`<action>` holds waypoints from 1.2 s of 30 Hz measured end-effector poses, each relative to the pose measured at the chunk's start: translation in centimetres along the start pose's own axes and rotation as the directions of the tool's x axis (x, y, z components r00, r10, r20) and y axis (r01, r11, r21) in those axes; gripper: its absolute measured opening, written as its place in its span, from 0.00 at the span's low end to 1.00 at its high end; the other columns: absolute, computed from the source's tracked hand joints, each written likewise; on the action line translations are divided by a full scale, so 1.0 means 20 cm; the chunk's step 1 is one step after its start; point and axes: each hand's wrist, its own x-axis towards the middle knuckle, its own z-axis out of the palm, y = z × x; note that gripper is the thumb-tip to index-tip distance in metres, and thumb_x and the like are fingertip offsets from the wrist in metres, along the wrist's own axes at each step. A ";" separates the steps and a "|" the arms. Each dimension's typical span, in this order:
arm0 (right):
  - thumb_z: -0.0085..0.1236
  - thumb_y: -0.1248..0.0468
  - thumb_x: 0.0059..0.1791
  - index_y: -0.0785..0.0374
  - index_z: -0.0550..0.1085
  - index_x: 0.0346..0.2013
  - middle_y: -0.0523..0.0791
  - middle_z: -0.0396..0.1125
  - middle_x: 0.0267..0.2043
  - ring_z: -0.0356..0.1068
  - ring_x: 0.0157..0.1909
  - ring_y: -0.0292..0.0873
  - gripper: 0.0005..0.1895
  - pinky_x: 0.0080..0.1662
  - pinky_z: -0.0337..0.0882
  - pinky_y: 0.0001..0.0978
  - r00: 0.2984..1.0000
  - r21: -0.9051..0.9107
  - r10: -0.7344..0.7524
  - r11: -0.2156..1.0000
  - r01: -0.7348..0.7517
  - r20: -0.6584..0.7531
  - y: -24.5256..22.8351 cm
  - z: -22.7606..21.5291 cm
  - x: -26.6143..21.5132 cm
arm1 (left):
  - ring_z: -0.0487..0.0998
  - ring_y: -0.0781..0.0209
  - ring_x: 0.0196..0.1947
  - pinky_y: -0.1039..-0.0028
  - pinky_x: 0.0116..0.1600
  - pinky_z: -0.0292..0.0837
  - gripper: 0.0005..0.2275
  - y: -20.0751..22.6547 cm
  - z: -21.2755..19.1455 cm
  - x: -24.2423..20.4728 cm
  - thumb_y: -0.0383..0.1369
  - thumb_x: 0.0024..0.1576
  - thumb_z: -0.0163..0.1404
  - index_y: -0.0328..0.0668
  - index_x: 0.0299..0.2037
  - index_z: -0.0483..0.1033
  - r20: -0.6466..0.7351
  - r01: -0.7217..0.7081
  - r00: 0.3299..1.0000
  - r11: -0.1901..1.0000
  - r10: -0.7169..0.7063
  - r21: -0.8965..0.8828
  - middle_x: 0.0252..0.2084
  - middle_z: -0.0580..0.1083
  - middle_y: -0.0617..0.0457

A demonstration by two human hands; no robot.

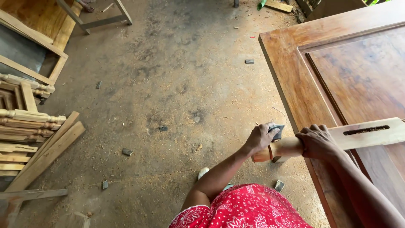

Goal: Sanding and scraping a turned wooden furniture leg to smooth the surface.

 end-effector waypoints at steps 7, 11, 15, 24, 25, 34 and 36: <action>0.71 0.53 0.32 0.45 0.75 0.53 0.38 0.68 0.51 0.63 0.57 0.45 0.34 0.62 0.61 0.40 0.970 0.061 -0.016 0.998 0.032 -0.242 -0.07 0.17 0.02 | 0.82 0.39 0.39 0.58 0.43 0.78 0.13 -0.01 -0.01 -0.16 0.38 0.65 0.47 0.36 0.51 0.76 -0.188 -0.013 0.981 0.979 0.052 0.202 0.39 0.79 0.37; 0.70 0.54 0.33 0.46 0.75 0.49 0.38 0.68 0.52 0.64 0.59 0.45 0.29 0.62 0.62 0.41 0.956 0.116 -0.043 0.990 0.080 -0.289 -0.12 0.15 0.03 | 0.83 0.47 0.31 0.60 0.35 0.79 0.14 0.03 -0.11 -0.23 0.37 0.66 0.43 0.34 0.54 0.75 -0.200 0.079 0.977 0.996 -0.067 0.052 0.36 0.81 0.42; 0.71 0.53 0.32 0.48 0.74 0.50 0.40 0.68 0.54 0.64 0.60 0.46 0.31 0.63 0.62 0.43 0.948 0.113 -0.051 0.990 0.090 -0.315 -0.13 0.17 0.05 | 0.81 0.62 0.28 0.71 0.30 0.80 0.15 0.00 -0.15 -0.25 0.35 0.65 0.44 0.30 0.52 0.76 -0.303 0.090 0.944 0.987 -0.127 -0.133 0.35 0.80 0.44; 0.76 0.56 0.31 0.51 0.73 0.56 0.56 0.48 0.74 0.47 0.73 0.61 0.39 0.70 0.50 0.56 0.854 0.320 -0.016 0.923 0.213 -0.520 -0.16 0.21 -0.04 | 0.78 0.60 0.17 0.75 0.20 0.79 0.09 0.17 -0.39 -0.53 0.30 0.59 0.52 0.27 0.37 0.78 -0.236 0.088 0.930 0.791 -0.283 -0.605 0.27 0.79 0.42; 0.76 0.56 0.31 0.51 0.73 0.56 0.56 0.48 0.74 0.47 0.73 0.61 0.39 0.70 0.50 0.56 0.858 0.333 0.001 0.922 0.198 -0.514 -0.12 0.24 -0.08 | 0.78 0.60 0.17 0.75 0.20 0.79 0.09 0.16 -0.38 -0.56 0.30 0.59 0.52 0.27 0.37 0.78 -0.218 0.098 0.934 0.791 -0.282 -0.603 0.27 0.79 0.42; 0.67 0.47 0.47 0.52 0.70 0.64 0.60 0.42 0.80 0.42 0.78 0.68 0.33 0.70 0.49 0.64 0.758 0.727 0.476 0.687 -0.004 -0.446 0.62 0.59 -0.36 | 0.78 0.67 0.18 0.78 0.20 0.72 0.09 0.30 -0.23 -0.62 0.31 0.61 0.50 0.33 0.35 0.80 -0.299 0.055 0.932 0.894 -0.206 -0.445 0.25 0.79 0.46; 0.60 0.44 0.62 0.57 0.66 0.69 0.61 0.48 0.78 0.50 0.76 0.68 0.29 0.72 0.52 0.63 0.541 0.754 0.713 0.625 -0.202 -0.445 0.81 0.72 -0.32 | 0.76 0.66 0.15 0.77 0.18 0.72 0.13 0.35 -0.14 -0.50 0.34 0.64 0.48 0.35 0.30 0.77 -0.295 0.182 0.923 0.955 -0.248 -0.235 0.21 0.77 0.48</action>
